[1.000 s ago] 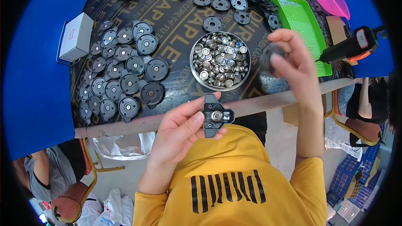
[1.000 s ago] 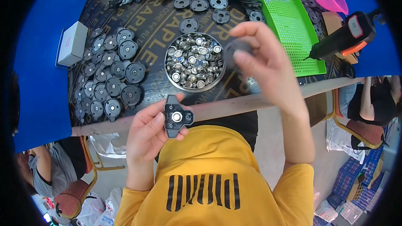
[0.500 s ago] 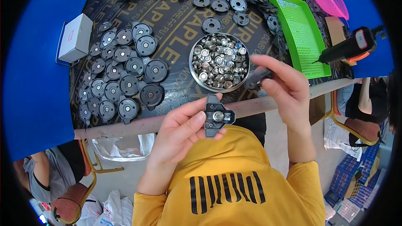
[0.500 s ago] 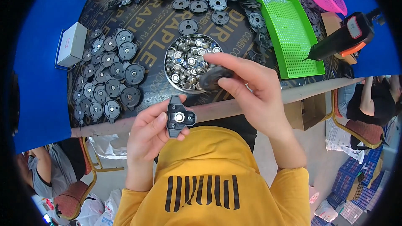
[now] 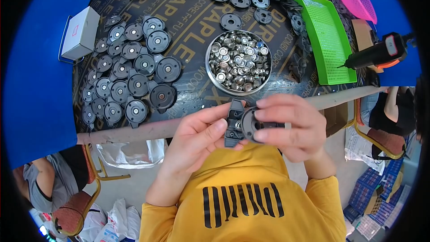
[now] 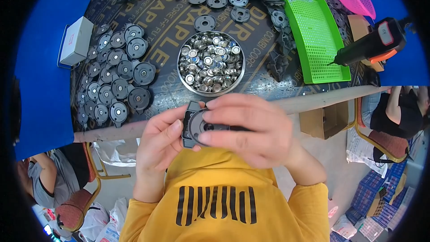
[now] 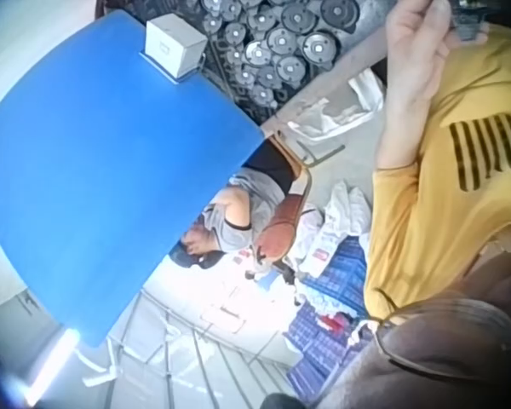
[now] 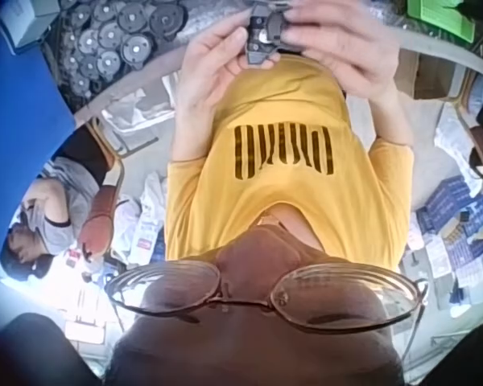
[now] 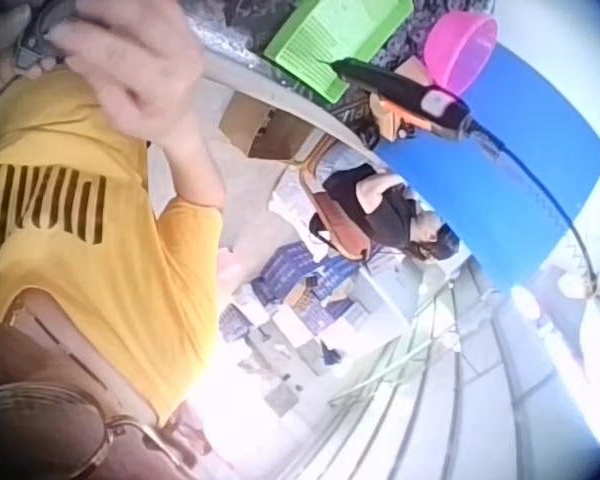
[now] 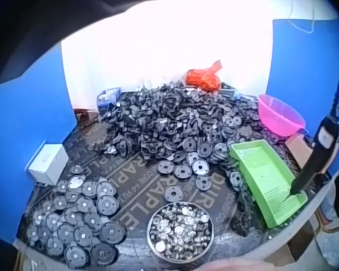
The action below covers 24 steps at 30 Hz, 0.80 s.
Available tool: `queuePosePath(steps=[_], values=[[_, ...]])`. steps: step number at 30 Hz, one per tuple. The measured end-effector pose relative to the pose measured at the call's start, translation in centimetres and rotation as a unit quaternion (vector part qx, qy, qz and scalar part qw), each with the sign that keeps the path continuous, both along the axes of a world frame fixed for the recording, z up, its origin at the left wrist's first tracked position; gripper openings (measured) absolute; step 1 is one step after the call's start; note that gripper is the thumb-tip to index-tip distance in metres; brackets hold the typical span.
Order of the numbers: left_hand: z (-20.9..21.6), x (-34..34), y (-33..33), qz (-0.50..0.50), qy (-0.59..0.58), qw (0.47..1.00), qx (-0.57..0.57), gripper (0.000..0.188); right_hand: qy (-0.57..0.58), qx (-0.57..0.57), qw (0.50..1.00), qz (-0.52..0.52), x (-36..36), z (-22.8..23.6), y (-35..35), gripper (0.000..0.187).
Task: Assemble small mechanical bearing components by inserting metal rollers into plastic housings and snapping a cover in place.
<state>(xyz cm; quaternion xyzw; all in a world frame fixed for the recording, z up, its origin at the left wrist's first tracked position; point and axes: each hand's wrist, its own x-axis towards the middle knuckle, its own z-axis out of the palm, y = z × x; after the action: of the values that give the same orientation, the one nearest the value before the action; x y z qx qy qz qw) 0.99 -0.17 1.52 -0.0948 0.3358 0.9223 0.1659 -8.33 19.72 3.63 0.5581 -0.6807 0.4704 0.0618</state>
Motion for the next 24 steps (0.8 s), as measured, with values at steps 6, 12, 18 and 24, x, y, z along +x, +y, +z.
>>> queuePosePath(steps=[6, 12, 18, 24], values=[[-0.9, 0.7, 0.0, 0.016, 0.015, 1.0, 0.01, 0.039, 0.09, -0.025, 0.996, -0.002, 1.0, -0.7, -0.8, 0.025], [-0.8, 1.1, 0.1, 0.019, 0.034, 0.999, 0.025, 0.036, 0.094, 0.003, 0.996, -0.004, 1.1, -0.7, -1.0, 0.024], [0.0, 1.4, 0.7, 0.05, 0.022, 0.998, -0.016, 0.035, 0.114, 0.017, 0.993, -0.018, 1.2, -0.8, -0.9, 0.022], [-0.3, 1.3, 0.3, 0.041, 0.051, 0.989, -0.134, 0.034, 0.1, 0.011, 0.995, -0.007, 1.1, -1.3, -1.1, 0.022]])
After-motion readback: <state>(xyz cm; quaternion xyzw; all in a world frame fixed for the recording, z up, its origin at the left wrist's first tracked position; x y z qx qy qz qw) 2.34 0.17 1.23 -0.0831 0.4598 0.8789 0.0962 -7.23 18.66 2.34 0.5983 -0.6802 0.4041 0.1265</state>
